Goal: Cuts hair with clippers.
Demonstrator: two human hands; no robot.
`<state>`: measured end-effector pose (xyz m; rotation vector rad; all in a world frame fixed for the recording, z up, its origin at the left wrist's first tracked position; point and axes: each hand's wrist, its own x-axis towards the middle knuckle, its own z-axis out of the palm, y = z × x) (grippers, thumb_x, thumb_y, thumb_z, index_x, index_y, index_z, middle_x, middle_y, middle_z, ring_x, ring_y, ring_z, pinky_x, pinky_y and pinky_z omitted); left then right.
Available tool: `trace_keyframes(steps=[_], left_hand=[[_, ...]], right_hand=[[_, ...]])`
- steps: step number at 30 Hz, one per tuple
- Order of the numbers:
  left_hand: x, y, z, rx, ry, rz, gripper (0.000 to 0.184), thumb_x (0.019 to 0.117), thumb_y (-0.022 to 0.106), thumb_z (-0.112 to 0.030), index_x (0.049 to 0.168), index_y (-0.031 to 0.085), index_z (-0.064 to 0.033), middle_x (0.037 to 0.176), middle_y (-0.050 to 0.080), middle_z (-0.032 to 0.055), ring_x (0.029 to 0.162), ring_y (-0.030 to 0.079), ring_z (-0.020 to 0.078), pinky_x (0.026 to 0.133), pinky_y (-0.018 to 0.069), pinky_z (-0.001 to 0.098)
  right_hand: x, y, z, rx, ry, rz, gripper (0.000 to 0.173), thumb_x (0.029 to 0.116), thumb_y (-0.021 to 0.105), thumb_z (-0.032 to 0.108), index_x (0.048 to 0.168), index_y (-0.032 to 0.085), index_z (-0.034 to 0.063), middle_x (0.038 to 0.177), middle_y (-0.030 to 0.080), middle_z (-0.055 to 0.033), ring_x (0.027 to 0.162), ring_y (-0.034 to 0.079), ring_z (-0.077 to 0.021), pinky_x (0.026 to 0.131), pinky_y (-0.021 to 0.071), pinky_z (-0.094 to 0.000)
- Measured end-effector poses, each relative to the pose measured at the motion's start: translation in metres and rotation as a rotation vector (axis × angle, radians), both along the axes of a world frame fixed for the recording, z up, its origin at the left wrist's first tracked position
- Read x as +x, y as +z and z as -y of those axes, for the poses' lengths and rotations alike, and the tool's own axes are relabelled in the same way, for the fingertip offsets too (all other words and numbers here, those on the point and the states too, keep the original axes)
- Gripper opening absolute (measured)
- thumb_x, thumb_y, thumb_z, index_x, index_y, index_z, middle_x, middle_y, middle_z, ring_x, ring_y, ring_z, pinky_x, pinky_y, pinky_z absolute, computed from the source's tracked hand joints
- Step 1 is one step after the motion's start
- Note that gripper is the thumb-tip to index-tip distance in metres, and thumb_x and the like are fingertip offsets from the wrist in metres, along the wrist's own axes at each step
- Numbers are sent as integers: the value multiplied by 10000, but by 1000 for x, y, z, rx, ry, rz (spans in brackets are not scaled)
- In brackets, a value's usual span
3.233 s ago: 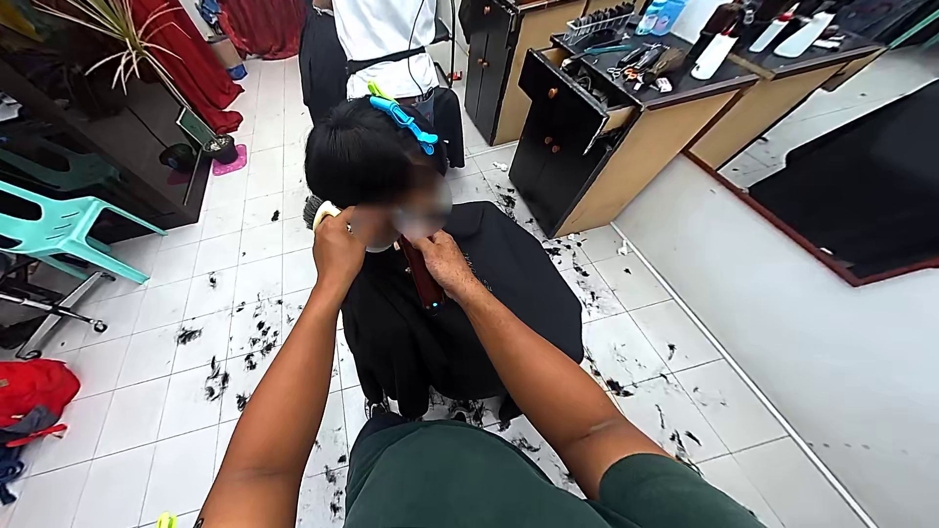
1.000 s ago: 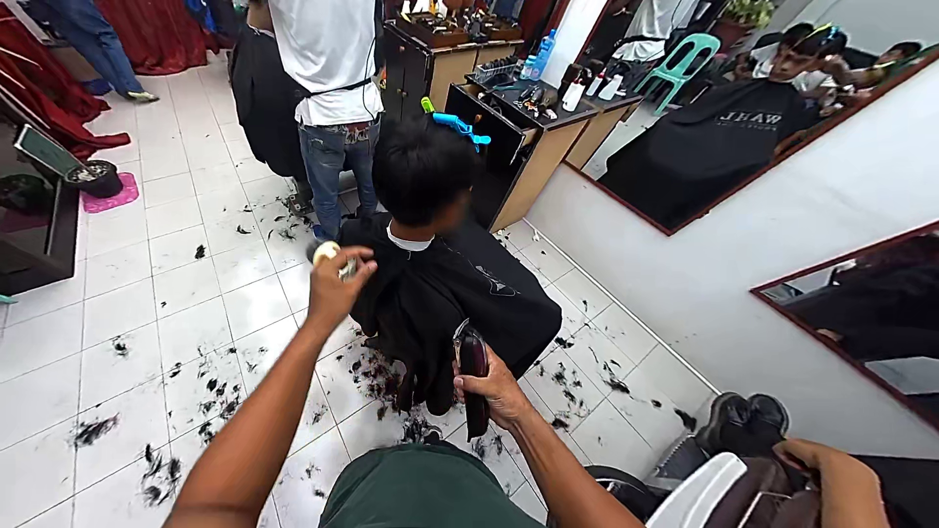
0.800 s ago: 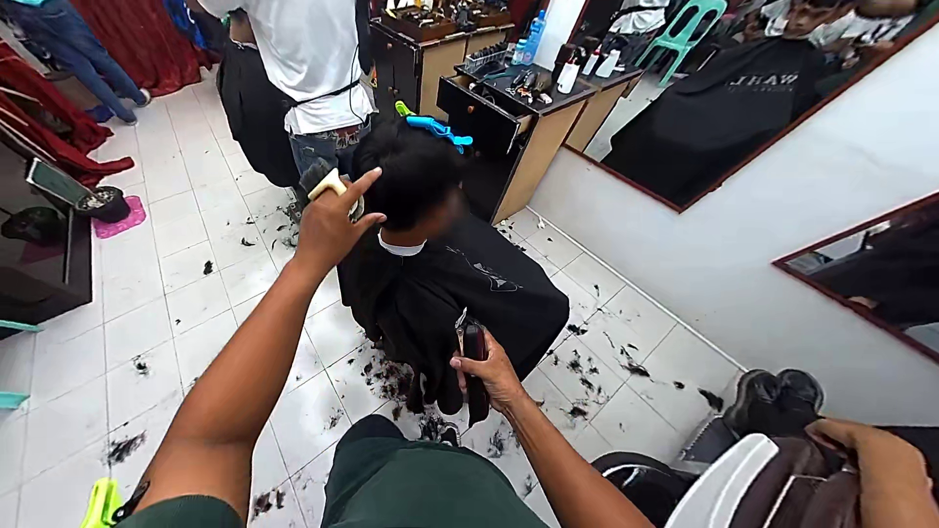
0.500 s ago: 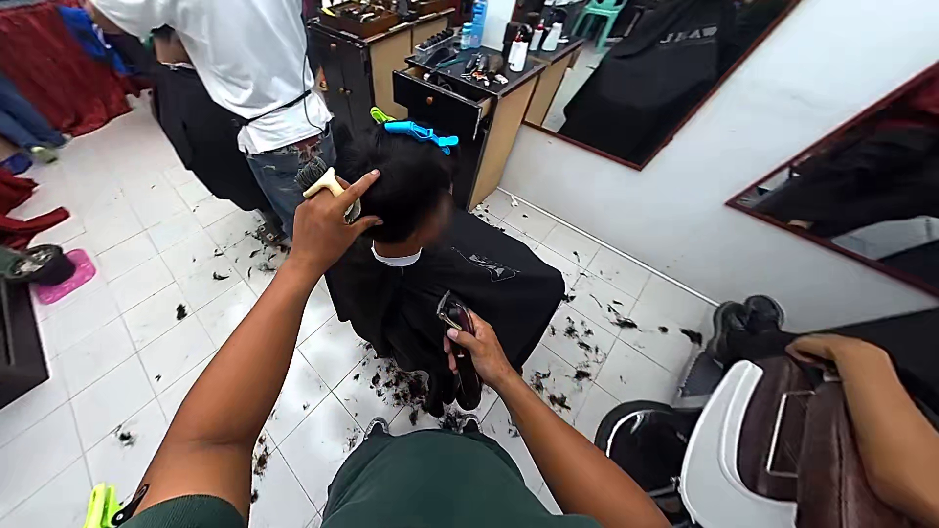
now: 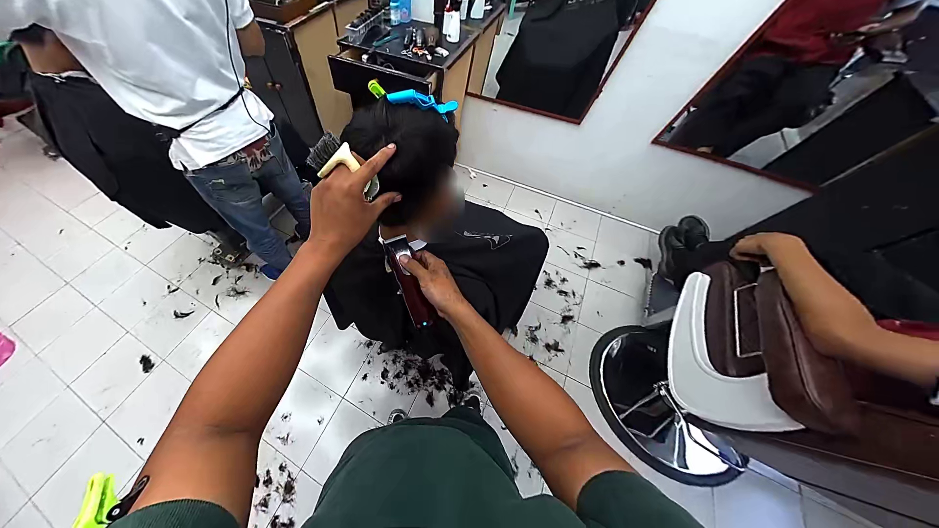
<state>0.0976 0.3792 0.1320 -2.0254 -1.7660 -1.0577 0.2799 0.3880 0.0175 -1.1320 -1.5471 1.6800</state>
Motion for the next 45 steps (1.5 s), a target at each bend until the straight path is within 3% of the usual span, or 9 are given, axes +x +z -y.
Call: trace_keyframes(steps=[8,12,17,38,45], left_hand=[[-3,4,-1,-58,0,-4,595,919,766,-368,1474,589,-243,1081,687,253,937,678,433,786,525,590],[-4,3,0,-74,-3,-3,601,923,761,-368,1484,579,-249,1063,690,246,934,678,426,795,526,578],[-3,7,3,-128,-2,33,599,929,756,-359,1489,571,-261,1101,692,258,964,677,458,804,517,633],[-1,6,3,-136,21,-3,613,933,752,-362,1505,552,-271,1049,686,251,928,673,431,805,517,587],[0,8,5,-181,37,7,609,945,736,-374,1515,537,-292,1061,686,268,948,669,461,818,514,620]], right_hand=[[-10,0,2,12,-46,-25,417,1076,512,411,1220,611,32,952,662,-141,755,649,-214,708,572,-399],[-10,1,5,12,-55,-19,437,1076,503,431,1234,609,38,968,665,-142,769,655,-219,717,578,-408],[-11,3,5,61,-58,-12,417,1091,476,398,1231,611,29,955,660,-131,759,651,-197,717,577,-392],[-6,8,2,26,-58,-41,449,1102,428,421,1157,625,22,908,655,-117,724,658,-186,686,590,-372],[-1,9,4,48,-44,-18,535,1081,408,528,1193,618,49,907,646,-130,700,637,-205,654,575,-395]])
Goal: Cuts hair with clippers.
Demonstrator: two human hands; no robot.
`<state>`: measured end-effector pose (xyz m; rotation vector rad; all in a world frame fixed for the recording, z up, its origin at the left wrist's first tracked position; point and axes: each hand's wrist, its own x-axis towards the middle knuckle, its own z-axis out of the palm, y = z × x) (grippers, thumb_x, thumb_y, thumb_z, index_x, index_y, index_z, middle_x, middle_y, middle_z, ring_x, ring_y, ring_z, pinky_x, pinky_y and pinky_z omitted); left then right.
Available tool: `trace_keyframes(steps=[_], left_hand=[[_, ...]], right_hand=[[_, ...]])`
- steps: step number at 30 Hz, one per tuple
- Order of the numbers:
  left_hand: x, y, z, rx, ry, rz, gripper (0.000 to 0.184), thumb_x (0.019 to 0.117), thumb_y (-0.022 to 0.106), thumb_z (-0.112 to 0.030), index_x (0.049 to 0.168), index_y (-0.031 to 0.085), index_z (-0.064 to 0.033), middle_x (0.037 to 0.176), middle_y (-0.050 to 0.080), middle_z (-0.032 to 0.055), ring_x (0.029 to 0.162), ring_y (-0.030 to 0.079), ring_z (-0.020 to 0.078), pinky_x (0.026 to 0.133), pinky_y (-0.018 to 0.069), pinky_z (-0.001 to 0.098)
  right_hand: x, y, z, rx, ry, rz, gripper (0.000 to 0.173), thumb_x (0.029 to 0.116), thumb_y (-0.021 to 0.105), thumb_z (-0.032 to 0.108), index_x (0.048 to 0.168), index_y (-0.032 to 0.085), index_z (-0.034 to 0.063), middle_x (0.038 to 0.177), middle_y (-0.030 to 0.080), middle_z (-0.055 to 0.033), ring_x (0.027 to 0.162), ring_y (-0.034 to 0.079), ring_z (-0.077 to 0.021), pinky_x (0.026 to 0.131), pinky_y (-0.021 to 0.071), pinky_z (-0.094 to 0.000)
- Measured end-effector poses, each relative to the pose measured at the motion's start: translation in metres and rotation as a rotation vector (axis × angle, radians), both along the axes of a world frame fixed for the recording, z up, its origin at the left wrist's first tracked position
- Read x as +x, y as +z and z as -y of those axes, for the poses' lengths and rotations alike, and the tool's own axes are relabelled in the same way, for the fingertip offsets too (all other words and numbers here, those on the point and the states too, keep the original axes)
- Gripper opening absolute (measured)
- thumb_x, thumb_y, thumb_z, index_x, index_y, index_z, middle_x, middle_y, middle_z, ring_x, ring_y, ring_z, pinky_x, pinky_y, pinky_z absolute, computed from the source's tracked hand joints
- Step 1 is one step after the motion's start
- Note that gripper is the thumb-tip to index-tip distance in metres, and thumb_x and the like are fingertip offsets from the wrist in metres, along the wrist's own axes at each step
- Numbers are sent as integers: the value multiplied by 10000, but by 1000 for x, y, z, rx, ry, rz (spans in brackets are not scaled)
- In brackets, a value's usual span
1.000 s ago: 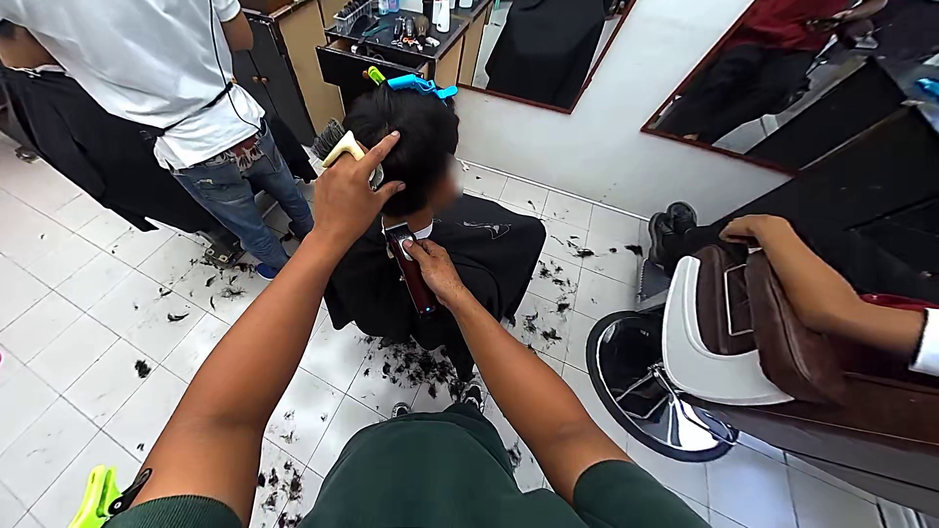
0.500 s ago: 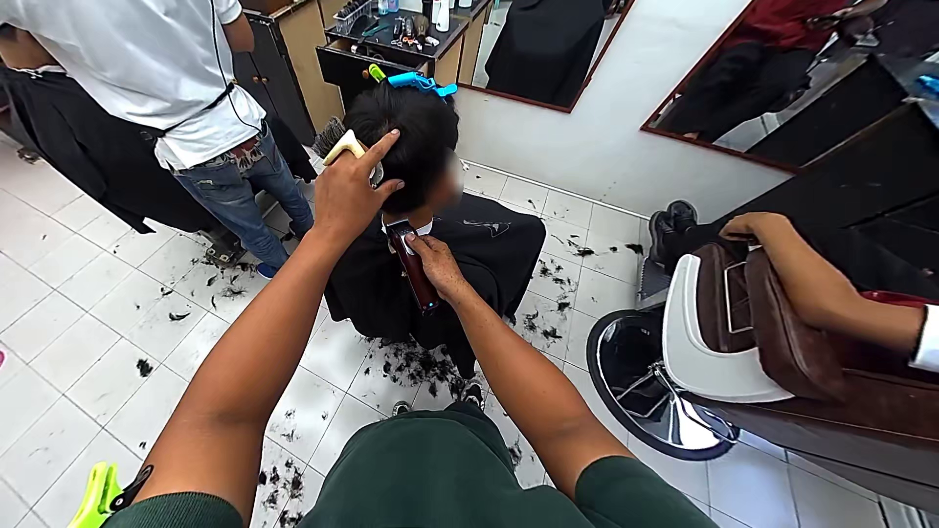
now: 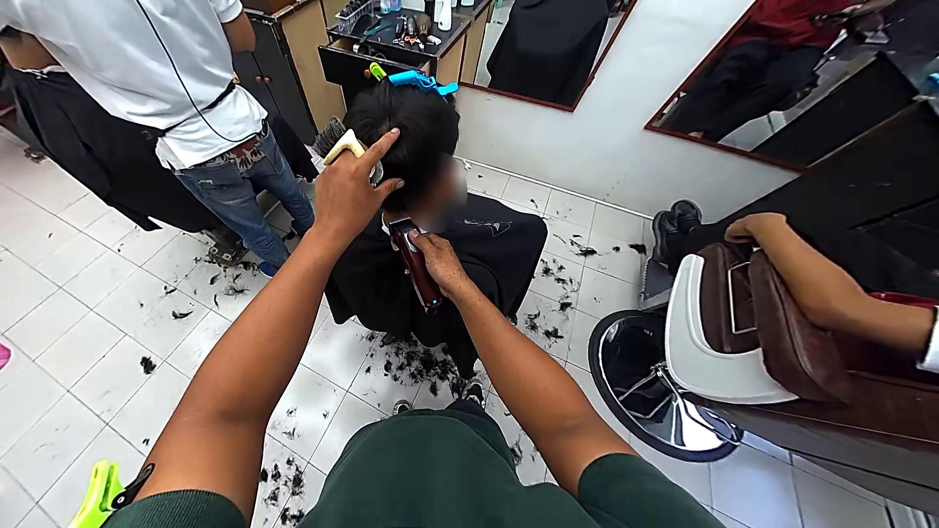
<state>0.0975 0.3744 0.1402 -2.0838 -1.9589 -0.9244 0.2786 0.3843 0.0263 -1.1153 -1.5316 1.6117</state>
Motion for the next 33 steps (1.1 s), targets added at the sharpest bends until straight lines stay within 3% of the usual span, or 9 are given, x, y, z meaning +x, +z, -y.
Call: trace_keyframes(steps=[4,8,11,16,21,23,28,31,33], left_hand=[[-1,0,-1,-1,2,-4,612,942,738,-379,1515,536,-299,1068,691,262,949,673,458,816,513,620],[-2,-1,-1,25,-12,2,605,941,741,-369,1507,547,-286,1074,692,258,951,677,450,809,518,618],[-2,-2,-1,30,-11,3,599,941,741,-375,1503,553,-288,1065,692,254,943,678,440,800,518,610],[-6,-4,0,43,-30,7,593,943,740,-379,1500,558,-288,1052,690,248,928,674,438,790,514,603],[-11,-44,36,442,-110,391,392,1011,648,-192,1352,635,2,1015,706,172,915,670,218,862,550,393],[-1,-78,57,260,-210,469,339,1022,608,-179,1279,650,38,1131,708,187,1018,685,221,943,550,417],[45,-83,17,-460,-649,329,209,964,723,-223,1102,783,-78,981,763,98,899,719,194,887,567,443],[55,-67,-3,-535,-568,546,209,1012,659,-209,1145,740,-69,907,732,55,693,639,86,632,533,276],[32,-68,7,-624,-469,598,227,1020,647,-212,1184,730,-78,922,740,62,675,643,101,586,526,287]], right_hand=[[4,-3,0,-1,62,-44,454,1113,372,417,1206,611,42,907,645,-95,707,633,-163,661,574,-346],[5,-4,1,-39,88,58,403,962,728,271,1253,593,26,936,640,-125,689,609,-178,630,557,-344],[0,-3,-4,-10,51,78,460,897,802,231,1233,584,7,950,650,-150,702,630,-205,651,569,-373],[-1,0,-2,9,18,37,485,1094,408,482,1257,573,56,970,635,-136,750,643,-218,683,579,-409],[40,-13,11,-52,134,15,402,1109,409,347,1224,633,34,935,672,-112,748,662,-182,709,593,-360],[58,-24,27,-160,7,-141,395,1116,333,277,1182,617,11,892,661,-78,736,662,-153,702,594,-321],[85,-40,46,-450,-186,-387,602,1127,105,413,1197,551,15,750,616,-66,594,608,-161,548,547,-286],[97,-40,48,-472,-115,-340,625,1115,74,420,1190,539,8,705,595,-47,547,583,-143,525,534,-274],[104,-42,50,-446,-93,-342,604,1104,89,402,1186,539,7,706,598,-36,547,581,-134,528,533,-270]])
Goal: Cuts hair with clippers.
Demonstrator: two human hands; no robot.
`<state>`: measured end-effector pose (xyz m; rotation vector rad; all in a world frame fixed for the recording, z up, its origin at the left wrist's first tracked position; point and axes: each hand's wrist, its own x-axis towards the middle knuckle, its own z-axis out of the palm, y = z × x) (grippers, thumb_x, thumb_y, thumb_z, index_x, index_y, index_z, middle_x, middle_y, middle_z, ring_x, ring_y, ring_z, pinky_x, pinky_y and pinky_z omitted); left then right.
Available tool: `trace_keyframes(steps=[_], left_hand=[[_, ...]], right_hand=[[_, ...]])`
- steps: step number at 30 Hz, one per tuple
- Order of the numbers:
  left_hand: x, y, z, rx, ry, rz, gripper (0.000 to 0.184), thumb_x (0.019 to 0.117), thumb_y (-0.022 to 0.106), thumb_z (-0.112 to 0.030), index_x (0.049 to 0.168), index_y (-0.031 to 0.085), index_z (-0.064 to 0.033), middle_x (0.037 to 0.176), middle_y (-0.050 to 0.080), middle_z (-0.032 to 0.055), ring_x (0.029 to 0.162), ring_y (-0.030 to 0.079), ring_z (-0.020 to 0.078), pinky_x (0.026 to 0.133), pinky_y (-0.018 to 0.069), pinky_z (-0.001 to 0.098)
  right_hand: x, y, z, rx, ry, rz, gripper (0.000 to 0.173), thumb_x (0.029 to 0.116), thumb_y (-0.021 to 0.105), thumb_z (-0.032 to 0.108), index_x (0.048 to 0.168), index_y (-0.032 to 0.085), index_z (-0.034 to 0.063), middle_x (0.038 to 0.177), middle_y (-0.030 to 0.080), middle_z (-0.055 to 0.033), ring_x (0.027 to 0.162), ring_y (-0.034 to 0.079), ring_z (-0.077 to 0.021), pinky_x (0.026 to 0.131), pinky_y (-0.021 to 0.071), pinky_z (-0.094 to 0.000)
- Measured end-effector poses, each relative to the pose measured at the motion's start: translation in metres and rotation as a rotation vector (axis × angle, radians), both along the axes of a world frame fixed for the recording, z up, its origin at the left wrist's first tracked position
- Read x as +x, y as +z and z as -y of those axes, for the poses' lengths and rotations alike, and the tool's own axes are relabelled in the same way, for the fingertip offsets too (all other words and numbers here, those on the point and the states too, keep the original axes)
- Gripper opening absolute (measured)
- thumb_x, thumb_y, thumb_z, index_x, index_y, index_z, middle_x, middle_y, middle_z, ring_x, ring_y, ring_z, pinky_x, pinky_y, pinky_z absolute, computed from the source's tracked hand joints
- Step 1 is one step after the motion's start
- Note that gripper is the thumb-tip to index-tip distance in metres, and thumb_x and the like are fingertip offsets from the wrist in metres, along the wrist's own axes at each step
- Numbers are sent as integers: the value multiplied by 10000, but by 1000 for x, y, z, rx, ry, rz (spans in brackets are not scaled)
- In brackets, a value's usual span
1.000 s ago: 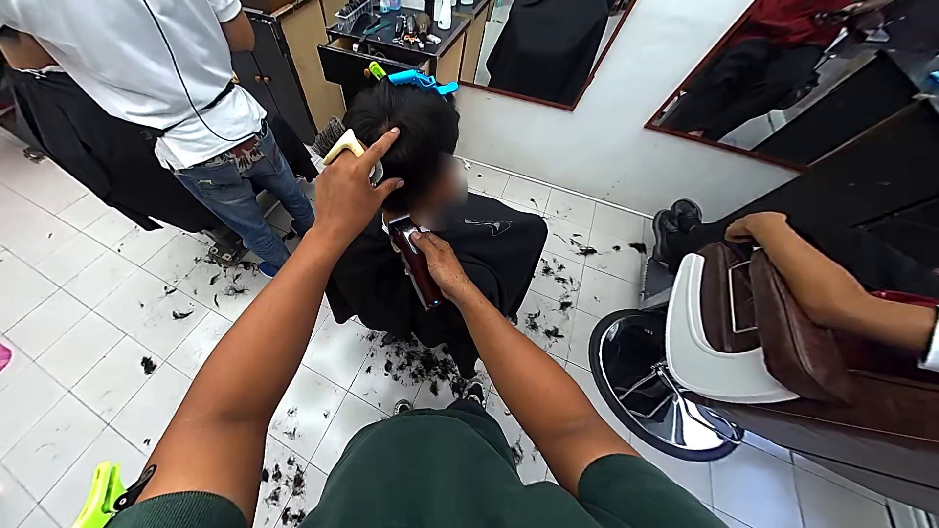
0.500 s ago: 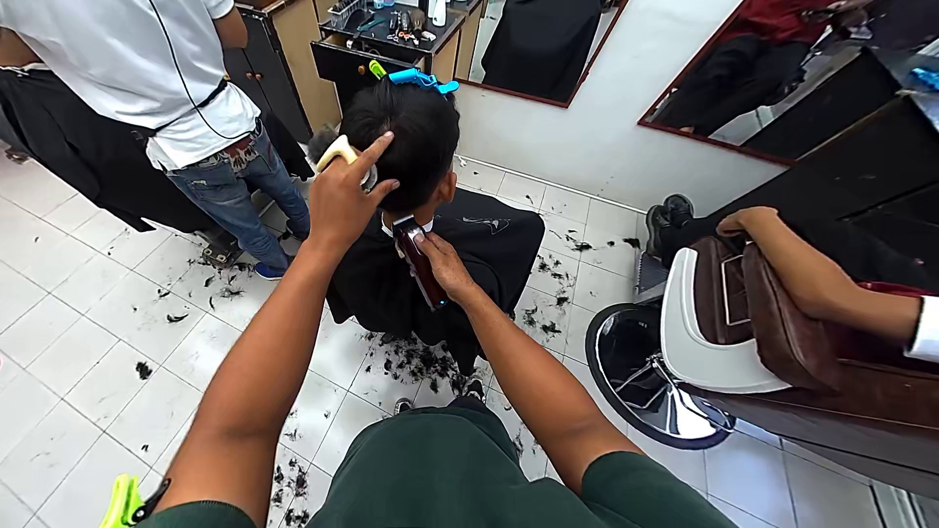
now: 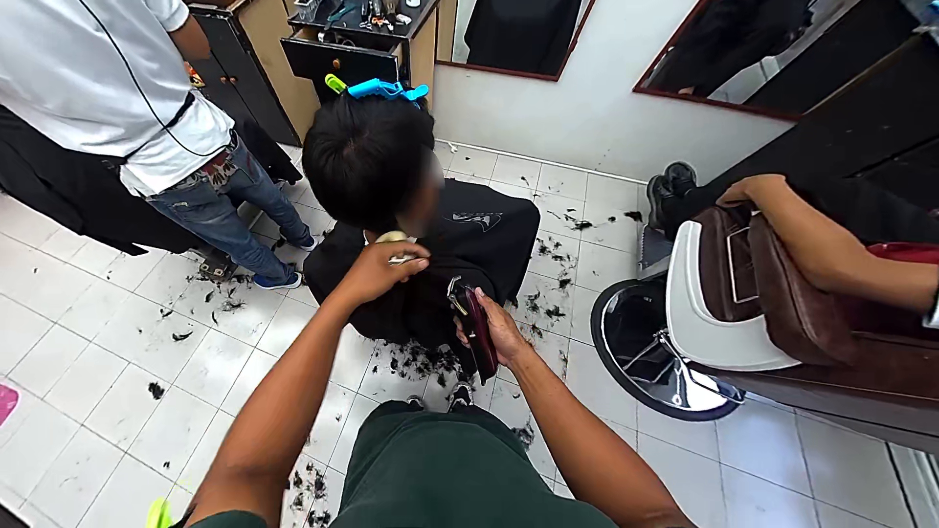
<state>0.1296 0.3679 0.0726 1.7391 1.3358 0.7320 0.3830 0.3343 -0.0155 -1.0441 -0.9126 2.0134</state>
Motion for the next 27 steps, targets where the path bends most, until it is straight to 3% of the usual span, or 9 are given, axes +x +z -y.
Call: trace_keyframes(steps=[3,6,9,12,14,16,20,23,27], left_hand=[[-53,-19,20,-54,276,-15,258,1028,639,-213,1233,707,-73,962,735,106,699,656,176,597,541,371],[-94,-13,20,292,481,-69,319,1011,653,-219,1255,689,-17,1029,726,157,808,681,199,756,575,424],[-115,23,-1,711,405,-150,433,957,720,-218,1312,652,23,973,706,190,873,658,234,849,530,427],[-124,51,-28,933,222,-271,588,903,800,-287,1394,618,-20,1013,711,239,914,671,350,863,523,512],[-125,56,-39,936,136,-318,611,890,808,-302,1428,613,-87,1092,697,288,962,679,443,852,522,599],[-126,54,-50,917,73,-324,594,893,799,-298,1436,618,-140,1109,687,287,969,676,452,826,520,612],[-129,48,-65,921,24,-283,594,897,791,-353,1443,618,-193,1078,695,257,925,677,424,781,520,588],[-127,49,-70,879,8,-264,611,898,788,-375,1458,606,-213,1097,692,254,938,673,428,801,519,596],[-124,55,-74,827,-26,-267,616,903,780,-386,1469,595,-229,1102,691,257,960,671,436,822,513,607]], right_hand=[[7,-2,4,11,-20,2,589,1096,107,395,1167,547,9,702,607,-30,544,586,-127,526,534,-266],[3,-4,10,-5,-48,22,574,1093,131,395,1147,557,14,686,604,-30,538,588,-129,526,538,-265],[-17,-3,15,17,-124,-11,538,1080,182,395,1161,553,15,703,618,-29,554,604,-127,536,549,-262],[-55,4,16,61,-255,-31,341,1010,394,275,1170,525,3,713,613,-25,555,607,-120,537,555,-265],[-85,13,19,85,-335,36,235,990,489,137,1162,510,-22,708,596,-30,547,598,-118,540,557,-263],[-116,20,19,103,-411,87,158,1001,519,92,1116,524,-16,703,605,-47,552,606,-124,552,562,-266],[-163,23,13,133,-520,138,372,1123,327,283,1236,545,5,876,628,-91,712,651,-167,676,593,-330],[-184,26,4,195,-522,287,365,1101,454,278,1284,558,-21,1000,664,-160,836,681,-225,784,601,-407],[-203,33,-4,201,-516,493,435,1043,597,378,1246,584,-8,1014,674,-173,867,670,-251,801,568,-449]])
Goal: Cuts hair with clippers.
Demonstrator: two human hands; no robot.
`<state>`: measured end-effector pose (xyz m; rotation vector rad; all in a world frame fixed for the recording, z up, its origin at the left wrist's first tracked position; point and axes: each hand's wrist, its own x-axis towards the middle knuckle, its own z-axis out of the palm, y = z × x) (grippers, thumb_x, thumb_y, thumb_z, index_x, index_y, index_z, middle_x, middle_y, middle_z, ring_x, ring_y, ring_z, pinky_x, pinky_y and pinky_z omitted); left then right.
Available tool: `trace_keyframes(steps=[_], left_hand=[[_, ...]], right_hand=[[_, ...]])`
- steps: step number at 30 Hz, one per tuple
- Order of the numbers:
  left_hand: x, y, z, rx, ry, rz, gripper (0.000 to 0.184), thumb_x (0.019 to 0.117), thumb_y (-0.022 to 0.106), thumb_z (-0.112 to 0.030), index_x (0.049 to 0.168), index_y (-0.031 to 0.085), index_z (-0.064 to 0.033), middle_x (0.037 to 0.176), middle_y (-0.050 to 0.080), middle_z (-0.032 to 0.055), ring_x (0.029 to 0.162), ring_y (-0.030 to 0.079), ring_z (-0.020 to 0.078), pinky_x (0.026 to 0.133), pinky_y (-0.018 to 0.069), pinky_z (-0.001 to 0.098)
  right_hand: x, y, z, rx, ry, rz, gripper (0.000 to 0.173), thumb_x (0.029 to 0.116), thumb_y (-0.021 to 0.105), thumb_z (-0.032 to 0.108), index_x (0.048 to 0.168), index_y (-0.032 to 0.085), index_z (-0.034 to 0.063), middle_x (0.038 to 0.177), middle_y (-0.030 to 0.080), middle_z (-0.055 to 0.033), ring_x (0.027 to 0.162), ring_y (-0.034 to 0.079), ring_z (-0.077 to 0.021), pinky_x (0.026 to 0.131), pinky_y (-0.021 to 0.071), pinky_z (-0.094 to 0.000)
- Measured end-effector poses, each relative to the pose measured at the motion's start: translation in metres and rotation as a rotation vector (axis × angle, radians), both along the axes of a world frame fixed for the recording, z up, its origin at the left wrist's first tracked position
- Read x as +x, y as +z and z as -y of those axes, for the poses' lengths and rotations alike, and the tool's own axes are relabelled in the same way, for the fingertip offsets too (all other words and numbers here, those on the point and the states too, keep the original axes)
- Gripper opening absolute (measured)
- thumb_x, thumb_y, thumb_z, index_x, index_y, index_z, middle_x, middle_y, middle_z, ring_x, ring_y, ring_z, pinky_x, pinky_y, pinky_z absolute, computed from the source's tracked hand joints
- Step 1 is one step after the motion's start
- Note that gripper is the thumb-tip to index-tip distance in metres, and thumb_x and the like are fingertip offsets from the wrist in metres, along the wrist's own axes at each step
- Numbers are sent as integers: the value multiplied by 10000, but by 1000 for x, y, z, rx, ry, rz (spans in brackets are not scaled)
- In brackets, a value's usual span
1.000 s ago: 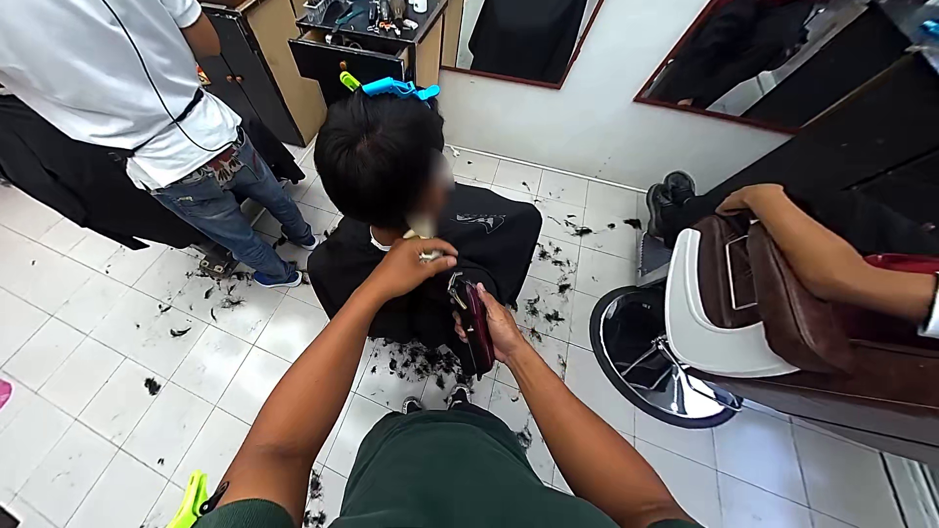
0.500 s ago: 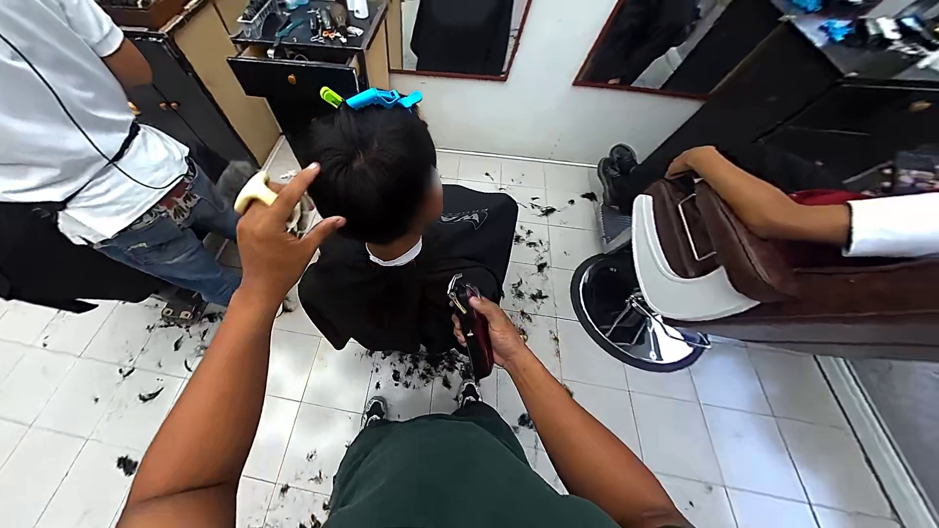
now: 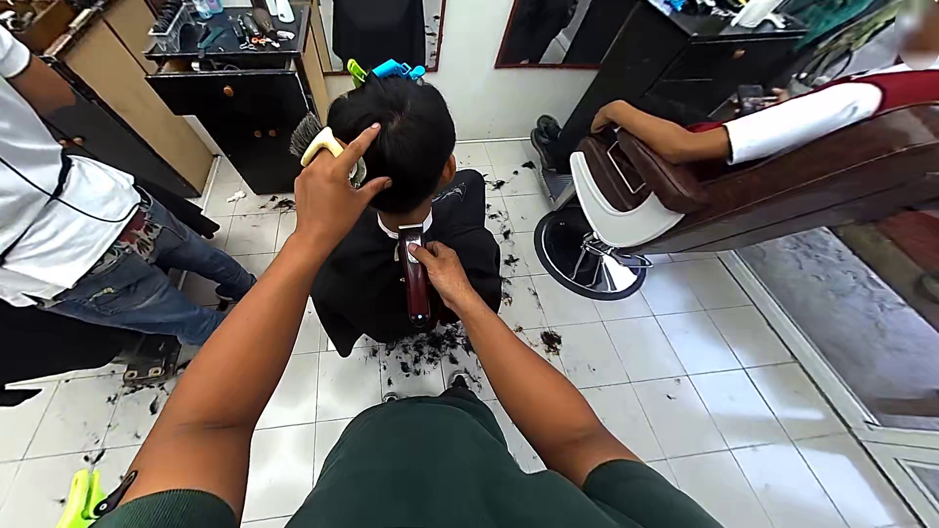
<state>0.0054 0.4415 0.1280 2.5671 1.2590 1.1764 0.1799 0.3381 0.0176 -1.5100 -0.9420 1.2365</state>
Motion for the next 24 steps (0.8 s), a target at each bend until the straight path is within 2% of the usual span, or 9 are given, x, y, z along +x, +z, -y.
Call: trace_keyframes(steps=[5,12,13,15,17,18,20,22,24], left_hand=[[2,6,-6,-36,-2,-17,619,905,774,-412,1476,586,-265,1084,696,245,967,673,431,824,511,612],[3,9,-9,-69,-9,-31,625,911,762,-437,1486,573,-282,1107,690,244,985,662,430,846,500,603],[3,9,-9,-70,-7,-31,627,910,763,-441,1487,573,-286,1104,691,241,983,663,427,843,500,601],[3,9,-10,-71,-6,-31,630,906,768,-442,1485,573,-288,1112,694,232,990,665,414,847,502,595],[3,9,-10,-72,-8,-38,632,908,765,-445,1489,569,-292,1094,693,233,974,664,418,836,501,597],[2,10,-10,-76,-8,-43,633,910,761,-449,1492,564,-297,1087,693,235,971,664,422,831,501,601],[2,12,-10,-92,-11,-46,630,912,759,-447,1493,563,-304,1092,690,242,978,660,428,834,495,608],[2,12,-9,-100,-16,-42,628,911,763,-439,1491,566,-299,1100,693,247,992,664,435,844,496,618],[2,11,-9,-102,-13,-43,628,911,763,-443,1491,566,-302,1107,696,241,1003,665,430,856,498,614]], right_hand=[[-6,4,-5,15,-27,18,451,1051,565,422,1214,596,3,981,670,-163,823,660,-239,754,565,-433],[-10,5,-5,65,-34,15,480,1051,544,460,1264,584,32,1019,671,-158,844,666,-236,765,570,-439],[-10,3,-4,89,-4,6,476,1037,588,418,1319,548,37,1073,662,-168,885,666,-248,789,571,-448],[-8,0,1,106,87,8,596,917,763,208,1401,469,24,1135,650,-196,925,671,-274,819,582,-461],[-11,-2,10,62,132,32,588,835,821,71,1331,514,-7,980,655,-159,772,661,-215,732,593,-382],[-13,-3,13,37,139,31,510,845,815,74,1267,546,-18,889,651,-132,695,644,-180,683,585,-339],[-19,-3,15,-2,106,11,438,900,801,182,1222,579,-14,848,648,-110,651,629,-154,654,577,-310],[-25,-2,11,0,30,-6,477,934,772,294,1254,574,1,912,649,-132,690,634,-185,672,579,-352],[-28,2,4,19,-18,-12,508,1010,645,416,1312,550,20,1004,654,-165,775,659,-237,722,588,-419]])
